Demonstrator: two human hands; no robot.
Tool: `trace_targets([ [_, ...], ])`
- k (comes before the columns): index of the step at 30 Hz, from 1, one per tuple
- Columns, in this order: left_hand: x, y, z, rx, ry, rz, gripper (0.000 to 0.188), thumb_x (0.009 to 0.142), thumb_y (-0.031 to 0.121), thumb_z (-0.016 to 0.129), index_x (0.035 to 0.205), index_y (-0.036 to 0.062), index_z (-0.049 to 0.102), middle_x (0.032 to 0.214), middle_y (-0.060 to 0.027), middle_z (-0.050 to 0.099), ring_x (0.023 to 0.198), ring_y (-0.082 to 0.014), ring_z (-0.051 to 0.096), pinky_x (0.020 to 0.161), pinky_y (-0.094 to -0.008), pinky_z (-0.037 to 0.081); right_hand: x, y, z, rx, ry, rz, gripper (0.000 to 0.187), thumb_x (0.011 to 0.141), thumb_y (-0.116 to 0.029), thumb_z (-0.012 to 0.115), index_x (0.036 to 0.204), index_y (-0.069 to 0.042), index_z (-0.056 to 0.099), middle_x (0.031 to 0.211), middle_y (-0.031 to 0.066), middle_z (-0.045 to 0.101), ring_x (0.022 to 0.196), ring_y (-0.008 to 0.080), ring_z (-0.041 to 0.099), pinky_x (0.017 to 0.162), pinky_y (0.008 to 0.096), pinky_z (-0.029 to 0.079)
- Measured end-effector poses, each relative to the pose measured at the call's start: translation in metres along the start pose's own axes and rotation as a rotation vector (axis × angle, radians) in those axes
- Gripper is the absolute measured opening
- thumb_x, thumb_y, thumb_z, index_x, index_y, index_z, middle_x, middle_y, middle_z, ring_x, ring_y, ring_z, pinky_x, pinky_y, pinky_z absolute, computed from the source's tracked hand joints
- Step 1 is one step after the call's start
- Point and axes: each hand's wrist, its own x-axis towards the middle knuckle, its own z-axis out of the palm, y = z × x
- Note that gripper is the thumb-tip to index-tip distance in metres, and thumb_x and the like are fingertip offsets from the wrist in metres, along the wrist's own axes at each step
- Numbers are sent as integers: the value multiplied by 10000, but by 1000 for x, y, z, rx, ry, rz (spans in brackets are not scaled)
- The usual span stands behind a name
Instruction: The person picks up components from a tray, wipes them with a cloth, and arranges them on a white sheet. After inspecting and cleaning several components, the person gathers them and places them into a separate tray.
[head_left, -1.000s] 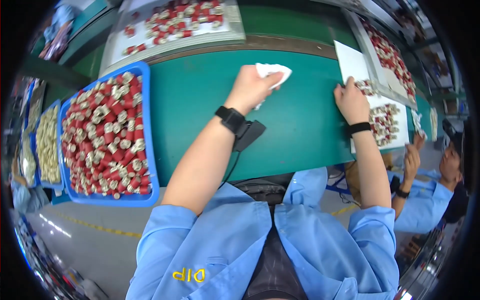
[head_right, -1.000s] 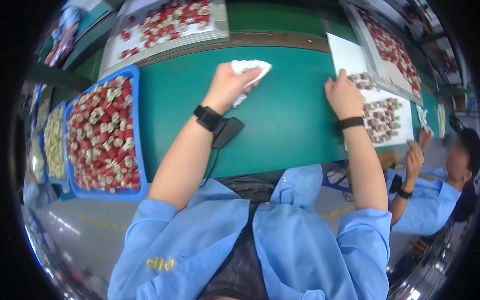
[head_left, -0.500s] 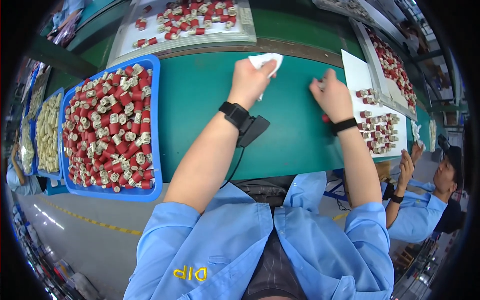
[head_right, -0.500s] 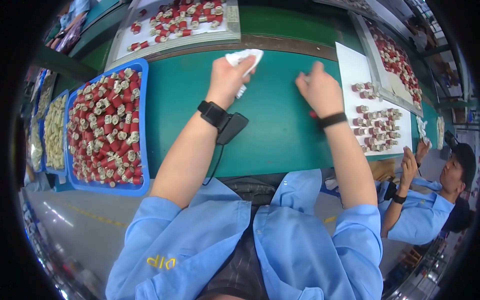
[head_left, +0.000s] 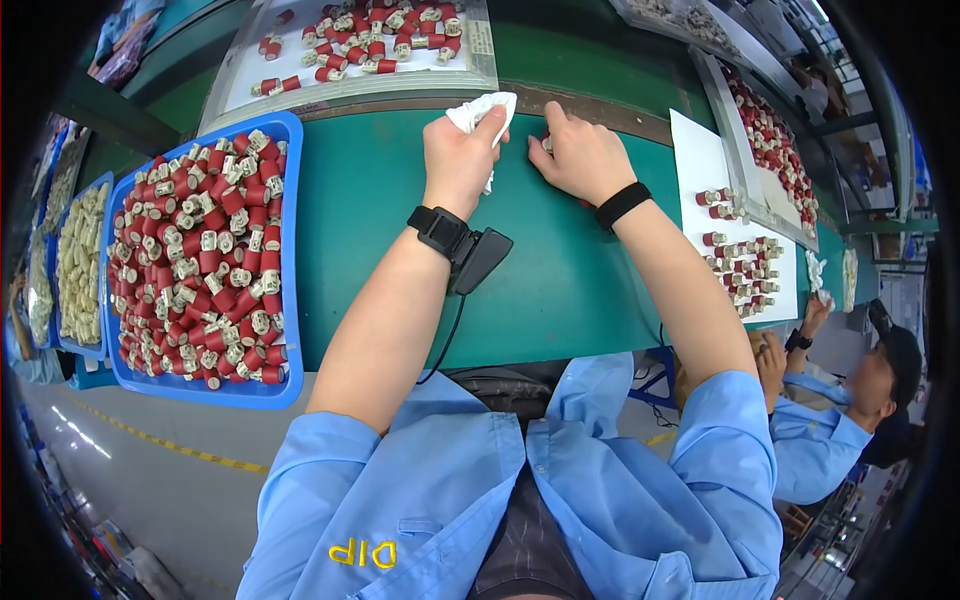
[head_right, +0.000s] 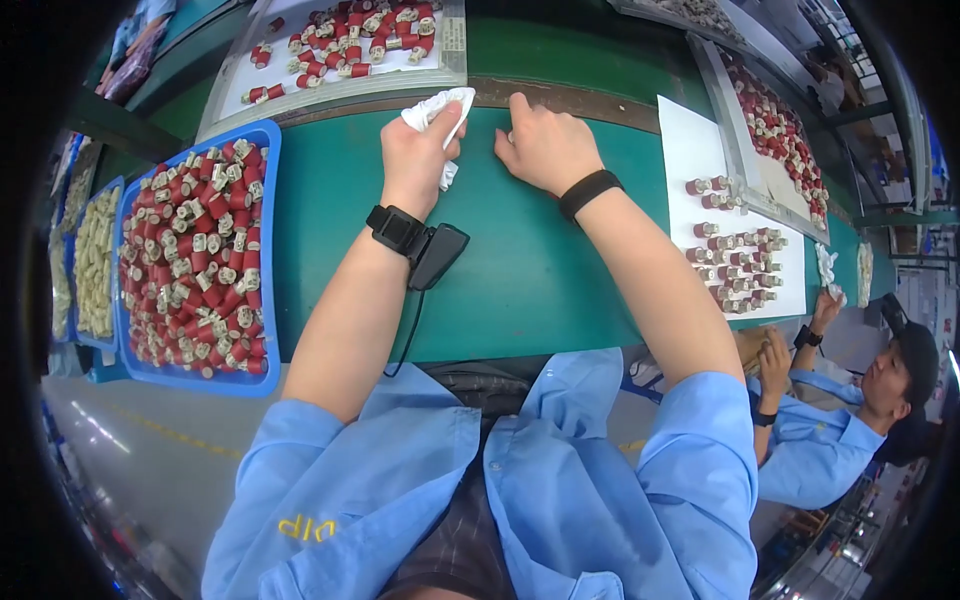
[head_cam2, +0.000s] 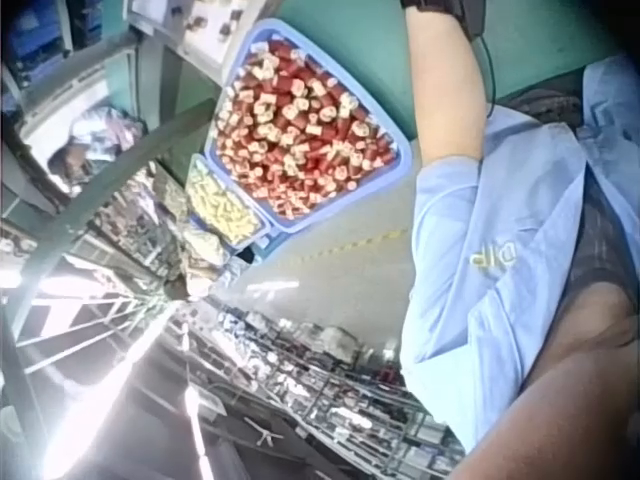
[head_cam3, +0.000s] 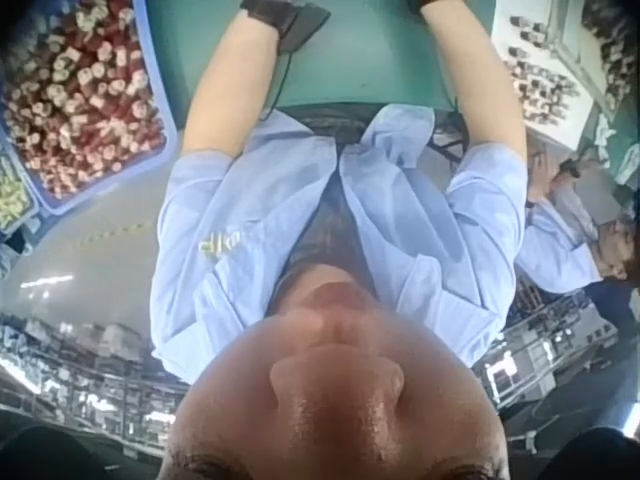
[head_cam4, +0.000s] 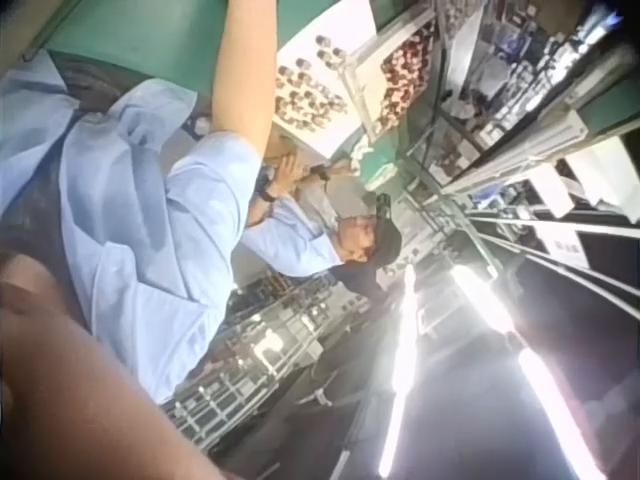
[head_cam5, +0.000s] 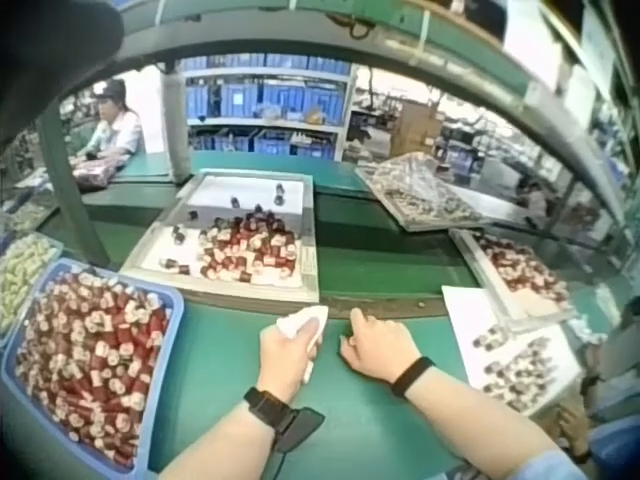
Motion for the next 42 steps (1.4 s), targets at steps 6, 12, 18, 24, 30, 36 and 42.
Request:
trace_targets([
  [6, 2, -2, 0, 18, -16, -12, 170, 907, 143, 673, 922, -25, 699, 720, -11, 647, 569, -58, 521, 494, -228, 389, -9, -14, -10, 105, -44, 119, 308, 885, -291, 618, 1005, -37, 491, 838, 128, 678, 713, 357, 671, 593, 459, 536],
  [12, 0, -6, 0, 44, -25, 11, 166, 906, 142, 675, 905, -22, 698, 719, -14, 647, 569, -59, 519, 493, -232, 388, -6, -18, -4, 159, 20, 144, 283, 861, -250, 631, 992, -31, 508, 959, 141, 621, 870, 344, 632, 710, 447, 533],
  [18, 1, -8, 3, 21, -41, 13, 165, 906, 140, 674, 900, -23, 697, 713, -12, 644, 568, -58, 514, 493, -234, 385, 0, -19, -2, 174, 46, 114, 274, 823, -213, 657, 989, -26, 546, 1027, 138, 558, 990, 342, 557, 808, 431, 505],
  [24, 0, -6, 3, 27, -38, 22, 170, 907, 139, 672, 921, -28, 701, 711, -12, 643, 563, -59, 509, 490, -235, 380, -6, -18, -3, 161, 74, 46, 293, 815, -218, 671, 1010, -27, 564, 1019, 127, 574, 982, 336, 560, 830, 426, 494],
  [30, -2, -3, 4, 30, -39, 17, 145, 908, 130, 674, 884, -14, 674, 720, -9, 628, 560, -54, 481, 494, -226, 355, -7, -14, -7, 124, 73, 46, 357, 821, -236, 687, 1088, -28, 574, 1050, 126, 602, 977, 321, 574, 850, 421, 490],
  [36, -1, -7, 4, 38, -66, 10, 157, 898, 121, 668, 891, -34, 694, 720, -18, 645, 575, -66, 519, 503, -243, 391, -12, -13, -9, 208, 81, 31, 449, 845, -318, 663, 1187, -42, 571, 1105, 116, 625, 1065, 312, 587, 877, 414, 502],
  [42, 4, -17, 7, -19, -71, 46, 165, 892, 109, 661, 906, -50, 705, 740, -37, 667, 624, -90, 575, 546, -266, 441, -4, -18, -1, 226, 103, 34, 479, 900, -297, 620, 1282, -29, 514, 1095, 143, 617, 975, 320, 599, 841, 407, 498],
])
